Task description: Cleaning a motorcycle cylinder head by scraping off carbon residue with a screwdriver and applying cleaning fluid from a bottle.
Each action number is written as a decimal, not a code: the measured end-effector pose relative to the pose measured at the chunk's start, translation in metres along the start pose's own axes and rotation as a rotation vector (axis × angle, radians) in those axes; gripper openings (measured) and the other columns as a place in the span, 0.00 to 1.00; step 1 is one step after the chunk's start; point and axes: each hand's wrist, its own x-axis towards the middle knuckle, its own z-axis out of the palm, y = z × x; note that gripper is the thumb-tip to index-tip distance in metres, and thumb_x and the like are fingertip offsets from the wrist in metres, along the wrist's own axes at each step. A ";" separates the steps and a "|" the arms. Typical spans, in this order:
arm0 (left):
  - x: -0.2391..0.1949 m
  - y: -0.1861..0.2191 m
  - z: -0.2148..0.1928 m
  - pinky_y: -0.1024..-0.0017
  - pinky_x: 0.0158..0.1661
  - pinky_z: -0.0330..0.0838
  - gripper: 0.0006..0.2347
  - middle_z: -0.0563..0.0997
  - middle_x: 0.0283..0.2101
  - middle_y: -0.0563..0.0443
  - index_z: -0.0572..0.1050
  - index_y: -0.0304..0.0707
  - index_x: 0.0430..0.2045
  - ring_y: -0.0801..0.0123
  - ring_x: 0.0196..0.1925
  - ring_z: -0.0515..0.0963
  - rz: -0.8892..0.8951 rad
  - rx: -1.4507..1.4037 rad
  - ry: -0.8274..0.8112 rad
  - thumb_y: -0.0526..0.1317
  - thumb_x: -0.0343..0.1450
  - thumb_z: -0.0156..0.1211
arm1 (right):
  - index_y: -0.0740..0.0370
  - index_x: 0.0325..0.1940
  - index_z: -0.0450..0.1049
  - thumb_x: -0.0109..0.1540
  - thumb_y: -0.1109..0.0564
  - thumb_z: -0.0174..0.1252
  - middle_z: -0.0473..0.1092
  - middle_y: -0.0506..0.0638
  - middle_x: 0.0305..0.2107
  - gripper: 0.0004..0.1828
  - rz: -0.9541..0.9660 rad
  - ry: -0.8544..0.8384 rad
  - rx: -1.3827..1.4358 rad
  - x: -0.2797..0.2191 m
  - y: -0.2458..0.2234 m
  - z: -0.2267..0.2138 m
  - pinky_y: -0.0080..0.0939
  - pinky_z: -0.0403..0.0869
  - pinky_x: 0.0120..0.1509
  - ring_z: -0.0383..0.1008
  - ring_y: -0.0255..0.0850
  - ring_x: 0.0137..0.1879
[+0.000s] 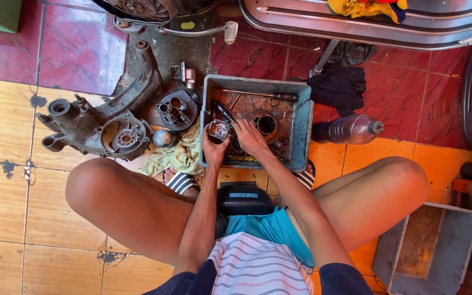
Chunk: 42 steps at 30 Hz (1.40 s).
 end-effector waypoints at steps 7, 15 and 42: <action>0.002 0.002 0.000 0.42 0.64 0.66 0.35 0.74 0.58 0.29 0.67 0.36 0.61 0.36 0.64 0.72 0.004 -0.037 -0.022 0.33 0.59 0.82 | 0.55 0.30 0.69 0.65 0.41 0.52 0.68 0.52 0.23 0.18 -0.192 0.175 0.166 -0.055 0.020 0.029 0.54 0.75 0.33 0.75 0.54 0.26; -0.002 0.007 -0.002 0.42 0.65 0.67 0.36 0.74 0.59 0.32 0.67 0.38 0.61 0.38 0.65 0.72 0.005 0.054 -0.030 0.34 0.59 0.82 | 0.61 0.20 0.78 0.53 0.64 0.64 0.75 0.58 0.19 0.07 0.036 -0.368 -0.069 -0.055 -0.037 0.046 0.48 0.79 0.30 0.78 0.50 0.26; -0.012 0.019 -0.002 0.32 0.63 0.67 0.34 0.71 0.60 0.30 0.64 0.39 0.64 0.31 0.64 0.70 0.019 0.055 -0.088 0.36 0.64 0.79 | 0.77 0.67 0.65 0.62 0.48 0.44 0.60 0.73 0.66 0.35 0.738 -0.477 0.452 -0.066 -0.046 0.131 0.67 0.57 0.77 0.58 0.69 0.73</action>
